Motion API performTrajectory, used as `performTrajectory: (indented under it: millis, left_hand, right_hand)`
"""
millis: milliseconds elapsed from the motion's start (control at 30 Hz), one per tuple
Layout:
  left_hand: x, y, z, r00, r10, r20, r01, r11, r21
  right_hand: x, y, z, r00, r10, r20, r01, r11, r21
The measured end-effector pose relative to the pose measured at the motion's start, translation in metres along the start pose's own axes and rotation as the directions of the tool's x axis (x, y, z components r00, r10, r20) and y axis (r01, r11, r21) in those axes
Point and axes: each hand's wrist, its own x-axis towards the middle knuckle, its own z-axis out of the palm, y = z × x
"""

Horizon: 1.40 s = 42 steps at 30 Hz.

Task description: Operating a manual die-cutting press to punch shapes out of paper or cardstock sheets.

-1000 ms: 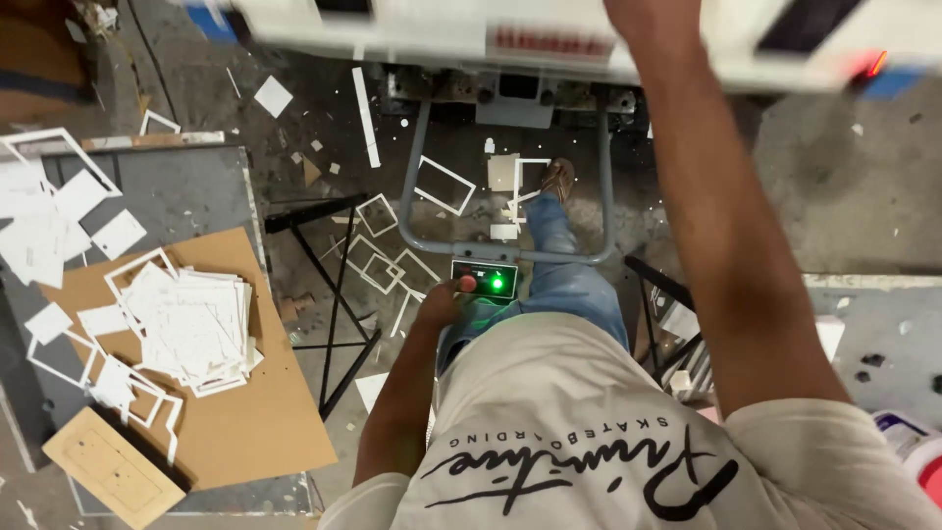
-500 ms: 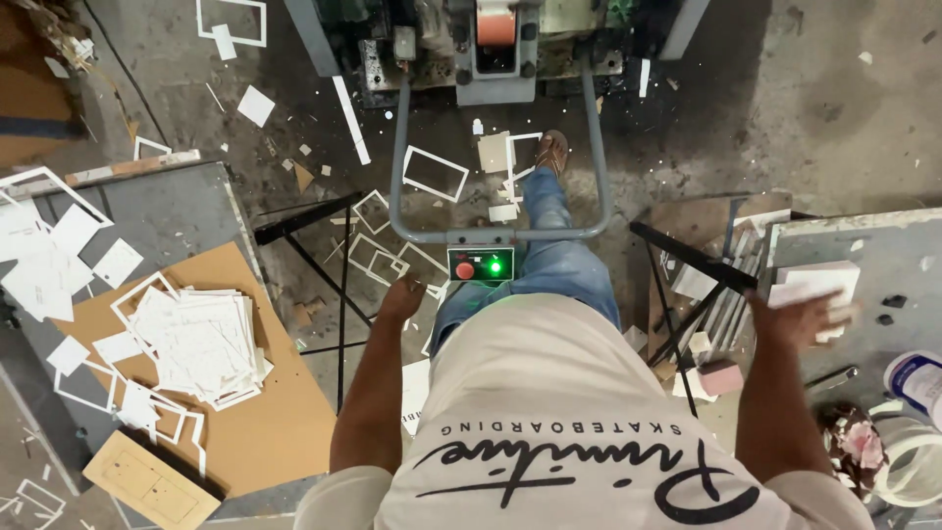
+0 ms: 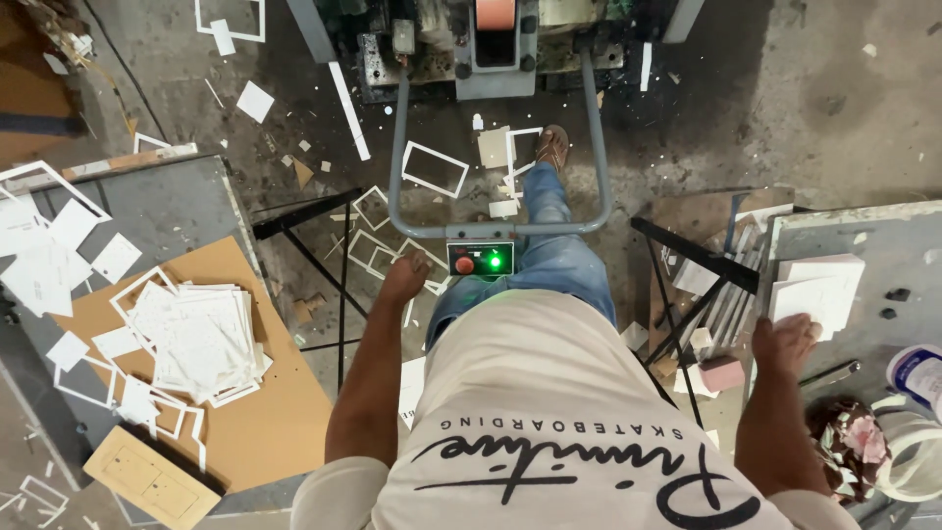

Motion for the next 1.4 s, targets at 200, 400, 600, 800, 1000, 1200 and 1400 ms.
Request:
performTrajectory:
  millis: [200, 400, 600, 800, 1000, 1200, 1400]
  left_hand:
    - [0.015, 0.039, -0.019, 0.996, 0.088, 0.033, -0.088, 0.996, -0.016]
    - [0.004, 0.251, -0.124, 0.849, 0.517, 0.112, -0.513, 0.856, -0.062]
    - [0.044, 0.423, -0.163, 0.333, 0.927, -0.171, -0.867, 0.372, 0.332]
    - [0.154, 0.393, -0.072, 0.757, 0.652, 0.041, -0.575, 0.635, 0.515]
    - [0.111, 0.336, -0.029, 0.83, 0.554, 0.067, -0.465, 0.62, 0.632]
    - [0.014, 0.295, -0.028, 0.83, 0.522, 0.197, -0.532, 0.637, 0.558]
    - [-0.009, 0.206, -0.014, 0.632, 0.774, -0.038, -0.536, 0.471, 0.7]
  right_hand:
    - [0.033, 0.081, 0.0, 0.971, -0.215, -0.101, 0.204, 0.972, -0.112]
    - [0.072, 0.079, -0.065, 0.426, -0.578, -0.696, 0.43, 0.806, -0.407]
    - [0.07, -0.067, -0.154, 0.683, -0.445, -0.579, 0.612, 0.781, 0.122]
    - [0.08, -0.196, -0.14, 0.615, -0.566, -0.548, 0.777, 0.321, 0.541]
    - [-0.002, -0.349, -0.115, 0.386, -0.814, -0.435, 0.914, 0.401, 0.06]
    - [-0.049, -0.466, -0.044, 0.104, -0.941, -0.321, 0.98, 0.151, -0.127]
    - [-0.088, -0.534, -0.006, 0.023, -0.985, -0.169, 0.985, 0.052, -0.167]
